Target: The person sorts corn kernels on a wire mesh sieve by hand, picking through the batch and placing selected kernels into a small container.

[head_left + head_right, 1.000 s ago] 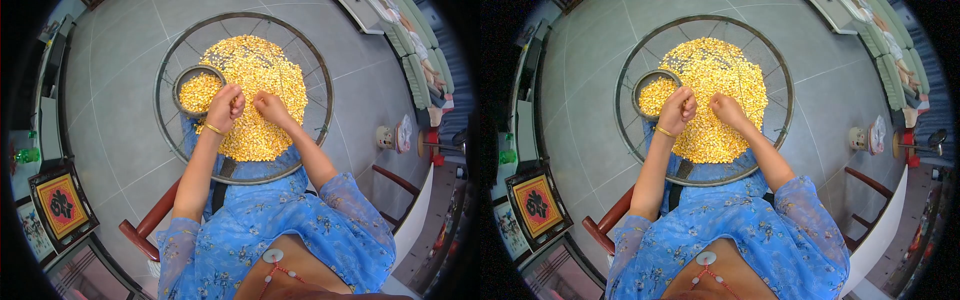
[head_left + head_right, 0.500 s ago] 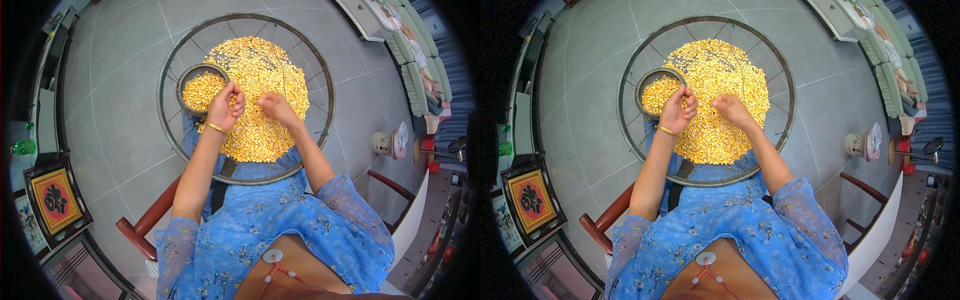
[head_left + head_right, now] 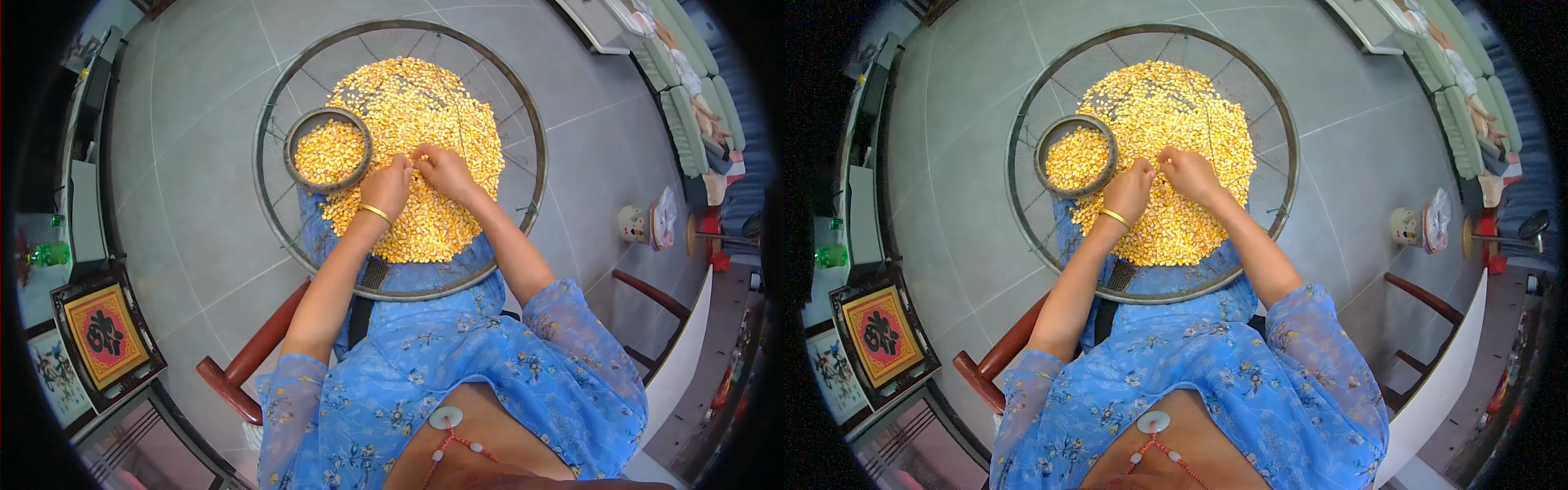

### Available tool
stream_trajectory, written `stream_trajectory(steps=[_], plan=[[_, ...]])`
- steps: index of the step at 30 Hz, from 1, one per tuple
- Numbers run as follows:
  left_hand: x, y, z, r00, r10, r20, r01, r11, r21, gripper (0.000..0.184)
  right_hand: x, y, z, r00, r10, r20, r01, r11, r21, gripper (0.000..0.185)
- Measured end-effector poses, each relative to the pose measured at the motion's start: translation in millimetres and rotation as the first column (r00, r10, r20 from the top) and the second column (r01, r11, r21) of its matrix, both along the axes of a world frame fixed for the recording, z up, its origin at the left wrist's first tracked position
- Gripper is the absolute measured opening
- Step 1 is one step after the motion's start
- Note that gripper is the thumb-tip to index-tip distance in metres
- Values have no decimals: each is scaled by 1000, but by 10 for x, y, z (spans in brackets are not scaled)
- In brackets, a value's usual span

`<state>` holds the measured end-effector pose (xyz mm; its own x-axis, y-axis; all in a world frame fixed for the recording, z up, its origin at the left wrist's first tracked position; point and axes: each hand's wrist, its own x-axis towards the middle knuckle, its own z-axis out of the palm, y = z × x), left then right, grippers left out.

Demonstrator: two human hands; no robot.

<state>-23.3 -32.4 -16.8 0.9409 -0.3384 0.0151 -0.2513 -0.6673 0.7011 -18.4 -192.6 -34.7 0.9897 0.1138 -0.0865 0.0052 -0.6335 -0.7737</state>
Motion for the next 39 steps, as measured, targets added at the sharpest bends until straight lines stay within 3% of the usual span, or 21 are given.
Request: stream_trajectory(steps=[2, 8, 11, 14, 19, 20, 21, 22, 23, 24, 25, 26, 28, 33, 34, 35, 36, 38, 39], plan=[[-2, -22, -1, 997, 8, -75, 12, 966, 259, 18, -42, 55, -39, 984, 108, 145, -49, 932, -360, 17], [17, -19, -117, 998, -56, 13, 46, 918, 394, 18, -23, 46, -117, 976, 133, 173, -62, 930, -362, 13], [-4, -51, 16, 992, -123, -24, 120, 883, 455, 13, -21, 40, -117, 975, 148, 167, -76, 923, -378, 12], [7, -56, -162, 987, -145, 71, 96, 882, 461, 13, -14, 45, -144, 975, 165, 150, -93, 913, -398, 13], [10, -80, -142, 983, -171, 70, 114, 860, 497, 11, -11, 45, -152, 969, 172, 177, -90, 914, -396, 12], [18, -73, -143, 983, -168, 75, 109, 858, 501, 11, 16, 32, -160, 968, 97, 232, -69, 990, -123, 12], [24, -74, -128, 983, -166, 75, 106, 859, 502, 11, 45, 8, -168, 965, 13, 262, -56, 986, 158, 12], [20, -79, -109, 984, -169, 56, 116, 847, 519, 11, 56, -45, -63, 965, 17, 261, -60, 986, 157, 12], [15, -78, -91, 984, -172, 37, 125, 835, 536, 11, 66, -156, 57, 998, 21, -55, 19, 775, 631, 13], [13, -78, -83, 985, -168, 37, 123, 836, 534, 11, 64, -240, 203, 930, 177, -324, 239, 381, 893, 14], [14, -80, -77, 986, -166, 34, 123, 841, 527, 11, 33, -278, 297, 954, 191, -232, 192, 204, 960, 11], [18, -82, -69, 986, -164, 32, 124, 845, 520, 11, 25, -309, 323, 954, 191, -231, 191, 207, 960, 11], [21, -86, -60, 986, -166, 27, 128, 845, 519, 11, 11, -356, 356, 958, 210, -194, 207, -40, 978, 13], [26, -43, -101, 986, -167, 28, 131, 854, 503, 9, 75, -363, 154, 948, 185, -258, 232, 151, 961, 20], [44, -38, -116, 991, -132, 22, 108, 886, 452, 11, 63, -310, 172, 935, 36, -354, 289, 501, 815, 20], [58, -35, -131, 995, -99, 14, 86, 913, 399, 13, 58, -255, 189, 914, -139, -382, 344, 766, 544, 21], [66, -33, -85, 995, -100, 16, 86, 915, 395, 13, 64, -205, 115, 914, -141, -380, 343, 768, 541, 21], [80, -26, 42, 999, 22, -23, -23, 999, -27, 15, 66, -105, -101, 977, -165, 137, 153, 984, 95, 19], [126, -3, -15, 997, 56, -45, -62, 987, -148, 16, 42, -41, 56, 986, -161, 31, 164, 983, -83, 16]])
